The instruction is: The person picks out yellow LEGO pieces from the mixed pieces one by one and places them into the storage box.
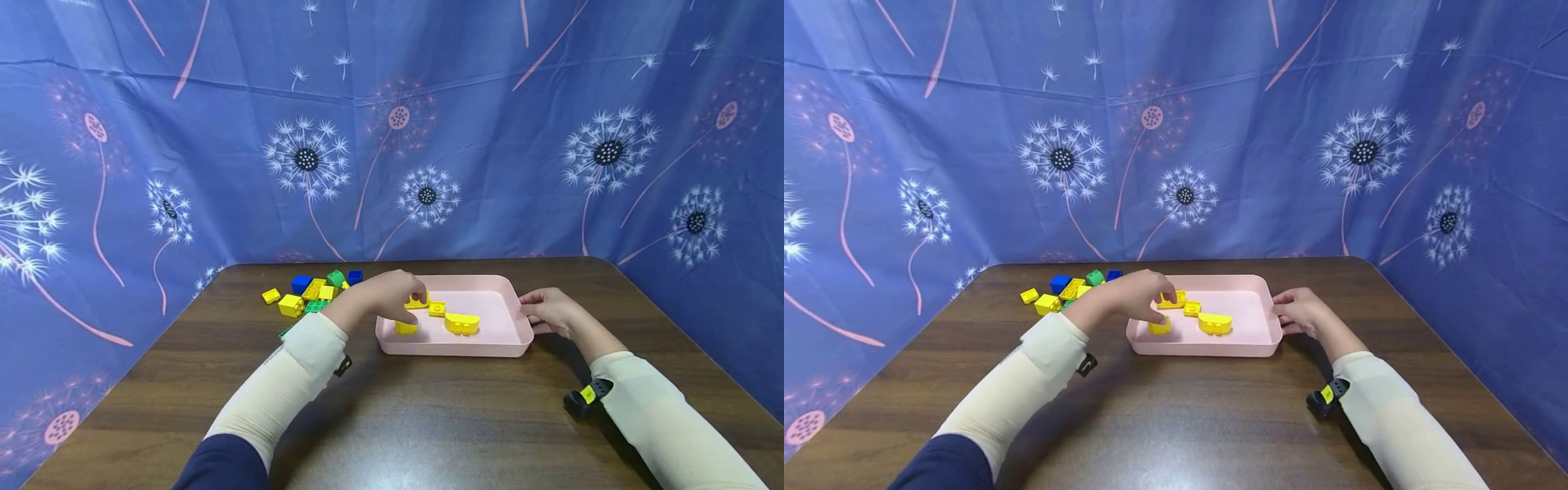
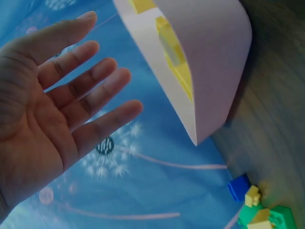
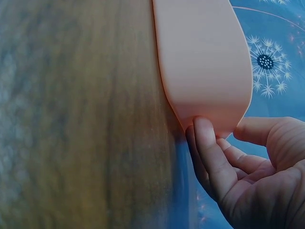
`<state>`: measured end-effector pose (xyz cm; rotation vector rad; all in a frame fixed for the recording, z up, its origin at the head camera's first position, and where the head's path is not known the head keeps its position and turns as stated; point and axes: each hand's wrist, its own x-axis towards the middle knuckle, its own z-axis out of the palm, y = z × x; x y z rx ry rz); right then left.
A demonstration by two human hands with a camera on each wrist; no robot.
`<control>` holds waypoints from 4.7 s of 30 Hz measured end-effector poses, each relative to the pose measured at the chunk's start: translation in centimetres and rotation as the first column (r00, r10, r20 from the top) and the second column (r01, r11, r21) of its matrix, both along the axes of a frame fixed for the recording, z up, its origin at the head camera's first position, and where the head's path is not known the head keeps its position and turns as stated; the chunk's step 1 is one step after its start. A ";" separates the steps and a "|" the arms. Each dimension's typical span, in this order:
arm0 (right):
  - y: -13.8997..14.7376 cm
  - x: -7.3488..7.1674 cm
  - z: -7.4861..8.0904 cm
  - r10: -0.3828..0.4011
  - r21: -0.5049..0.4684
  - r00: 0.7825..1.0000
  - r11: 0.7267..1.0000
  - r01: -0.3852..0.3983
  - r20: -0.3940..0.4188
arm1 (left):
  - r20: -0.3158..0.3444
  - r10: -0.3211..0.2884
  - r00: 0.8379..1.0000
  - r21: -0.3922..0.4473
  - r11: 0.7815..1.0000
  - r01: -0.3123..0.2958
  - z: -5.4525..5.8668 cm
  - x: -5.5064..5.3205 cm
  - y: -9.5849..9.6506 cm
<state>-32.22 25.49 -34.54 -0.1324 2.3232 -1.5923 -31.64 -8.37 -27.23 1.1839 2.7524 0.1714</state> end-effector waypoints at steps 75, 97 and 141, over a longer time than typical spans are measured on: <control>0.0 -0.1 -0.1 -0.004 0.004 1.000 1.000 0.004 0.016 | 0.057 0.512 0.857 0.107 0.850 -0.515 -3.7 -3.6 -22.0; -0.1 0.1 -0.1 -0.016 0.000 1.000 1.000 0.016 0.004 | 0.028 0.543 0.839 0.080 0.836 -0.544 -4.1 -3.9 -22.0; 0.1 0.0 -0.5 -0.014 -0.023 1.000 1.000 0.014 -0.007 | -0.055 0.303 0.952 0.211 0.935 -0.285 3.0 -0.9 -14.0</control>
